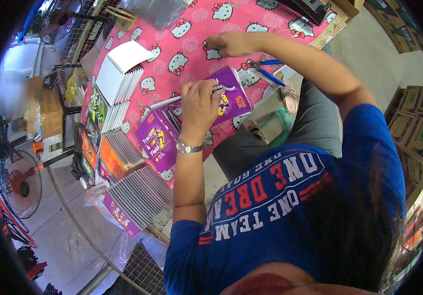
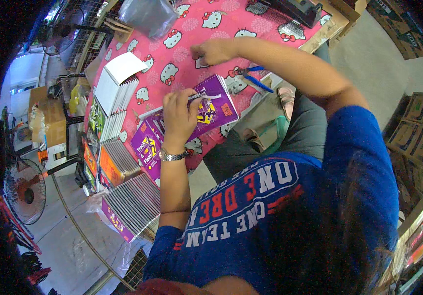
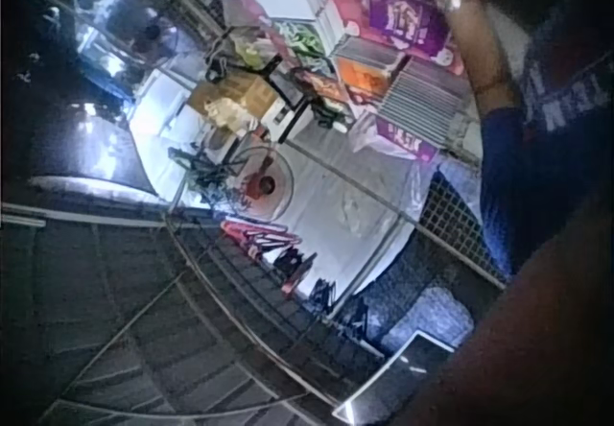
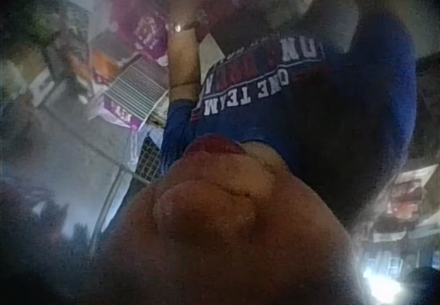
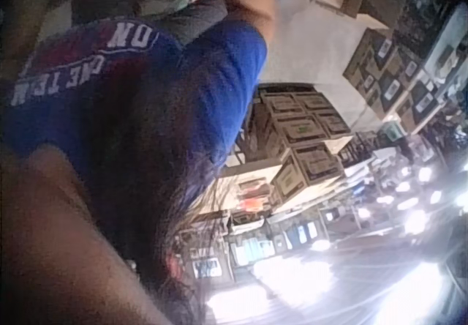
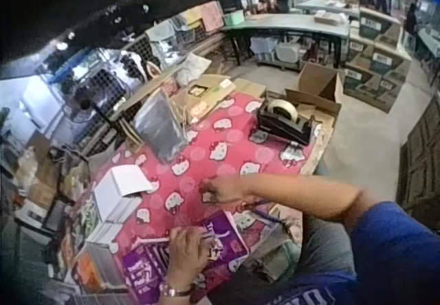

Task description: The person binds notebooks by manually threading a spiral wire through the pre-punched holes of a stack of covers and pages, then trims the excess wire using a pair of pliers.

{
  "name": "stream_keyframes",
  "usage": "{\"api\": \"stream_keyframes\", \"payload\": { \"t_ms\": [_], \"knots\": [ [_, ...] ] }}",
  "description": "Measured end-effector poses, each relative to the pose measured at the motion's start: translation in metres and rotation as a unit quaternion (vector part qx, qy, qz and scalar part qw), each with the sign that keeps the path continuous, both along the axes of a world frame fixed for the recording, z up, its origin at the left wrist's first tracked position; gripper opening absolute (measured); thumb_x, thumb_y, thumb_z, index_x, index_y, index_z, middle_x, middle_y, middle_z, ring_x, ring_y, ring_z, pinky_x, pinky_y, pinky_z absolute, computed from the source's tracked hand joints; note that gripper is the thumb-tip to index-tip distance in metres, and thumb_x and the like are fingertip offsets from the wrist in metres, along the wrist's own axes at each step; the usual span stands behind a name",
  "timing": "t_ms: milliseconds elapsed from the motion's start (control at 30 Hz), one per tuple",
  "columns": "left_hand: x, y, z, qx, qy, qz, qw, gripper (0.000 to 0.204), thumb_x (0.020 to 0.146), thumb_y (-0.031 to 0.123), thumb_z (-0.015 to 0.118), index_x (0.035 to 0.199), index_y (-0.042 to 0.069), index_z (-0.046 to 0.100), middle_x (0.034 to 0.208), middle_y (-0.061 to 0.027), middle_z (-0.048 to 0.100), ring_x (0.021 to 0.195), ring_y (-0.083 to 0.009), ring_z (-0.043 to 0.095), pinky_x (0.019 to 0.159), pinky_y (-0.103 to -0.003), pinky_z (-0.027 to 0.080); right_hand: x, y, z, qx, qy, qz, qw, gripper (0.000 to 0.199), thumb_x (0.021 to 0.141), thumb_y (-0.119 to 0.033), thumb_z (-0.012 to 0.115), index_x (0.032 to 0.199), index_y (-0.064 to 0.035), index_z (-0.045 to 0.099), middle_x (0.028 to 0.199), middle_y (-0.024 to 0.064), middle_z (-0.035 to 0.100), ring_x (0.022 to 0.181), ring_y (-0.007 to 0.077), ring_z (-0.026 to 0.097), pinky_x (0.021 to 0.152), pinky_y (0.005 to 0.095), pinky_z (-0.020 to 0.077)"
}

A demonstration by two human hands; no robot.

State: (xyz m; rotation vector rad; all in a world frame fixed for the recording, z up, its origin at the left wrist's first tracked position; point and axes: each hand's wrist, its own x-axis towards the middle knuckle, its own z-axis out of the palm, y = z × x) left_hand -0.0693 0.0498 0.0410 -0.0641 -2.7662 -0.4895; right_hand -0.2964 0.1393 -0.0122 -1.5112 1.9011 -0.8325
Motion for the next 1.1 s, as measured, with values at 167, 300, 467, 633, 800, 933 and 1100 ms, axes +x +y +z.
{"api": "stream_keyframes", "payload": {
  "t_ms": [167,300,467,633,800,933,1100],
  "knots": [
    [0.019,-0.016,-0.01,-0.072,0.005,0.002,0.997,0.02,0.087,0.026,0.065,0.099,0.01,0.062,0.098,-0.0065,0.066,0.106,-0.0277,0.059,0.102,-0.051,0.027,-0.017,-0.02,-0.031,-0.004,0.305,0.17,0.937,0.058,0.065,-0.013,0.071,0.12,-0.0066,0.057,0.145,0.0125,0.042,0.137,0.0355,0.033,0.107,0.0441,0.0358],
    [0.055,-0.013,-0.027,-0.108,0.067,0.213,0.969,0.038,0.074,0.049,0.074,0.089,0.015,0.065,0.109,-0.0008,0.064,0.129,-0.0307,0.043,0.106,-0.067,0.001,-0.009,-0.003,-0.018,0.04,0.145,0.064,0.986,0.053,0.069,-0.022,0.071,0.118,-0.0055,0.061,0.132,0.015,0.052,0.123,0.0332,0.047,0.105,0.0412,0.0373],
    [0.048,-0.015,-0.033,-0.055,0.071,0.143,0.986,0.031,0.061,0.035,0.082,0.076,0.015,0.063,0.098,0.002,0.058,0.128,-0.0297,0.042,0.106,-0.067,-0.005,0.05,0.029,0.022,-0.137,-0.413,0.107,0.894,0.044,0.083,-0.043,0.065,0.107,-0.0052,0.065,0.109,0.0088,0.065,0.098,0.0189,0.058,0.091,0.0349,0.0438],
    [0.018,-0.015,-0.026,-0.043,0.064,0.057,0.995,0.029,0.063,0.033,0.081,0.076,0.014,0.063,0.096,0.0009,0.058,0.127,-0.0287,0.044,0.106,-0.068,-0.007,0.047,0.043,0.035,0.011,-0.336,0.166,0.927,0.048,0.082,-0.038,0.065,0.108,0.0015,0.061,0.106,0.0087,0.058,0.102,0.0196,0.054,0.09,0.032,0.0394],
    [0.011,-0.014,-0.023,-0.057,0.068,0.046,0.995,0.037,0.064,0.043,0.08,0.076,0.012,0.065,0.098,-0.0003,0.058,0.127,-0.0289,0.043,0.106,-0.068,-0.008,0.046,0.038,0.018,-0.023,-0.211,0.121,0.97,0.042,0.085,-0.046,0.064,0.095,-0.0046,0.063,0.085,-0.0001,0.057,0.083,0.0113,0.052,0.074,0.027,0.0413],
    [0.026,-0.008,-0.022,-0.067,0.05,0.077,0.994,0.039,0.066,0.048,0.079,0.076,0.012,0.065,0.098,-0.0001,0.058,0.126,-0.0293,0.044,0.107,-0.068,-0.001,0.065,0.043,0.038,-0.014,-0.417,0.112,0.902,0.049,0.085,-0.054,0.061,0.092,-0.0055,0.068,0.09,0.0009,0.061,0.09,0.0124,0.053,0.079,0.0302,0.0435],
    [0.044,-0.035,-0.038,-0.116,0.073,0.186,0.973,0.054,0.061,0.068,0.071,0.071,0.017,0.058,0.094,0.0025,0.056,0.116,-0.029,0.049,0.102,-0.074,-0.002,0.031,0.022,-0.025,0.106,-0.212,-0.043,0.971,0.064,0.079,-0.063,0.062,0.11,-0.008,0.064,0.109,0.0085,0.06,0.1,0.02,0.055,0.084,0.0332,0.0448]
  ]
}}
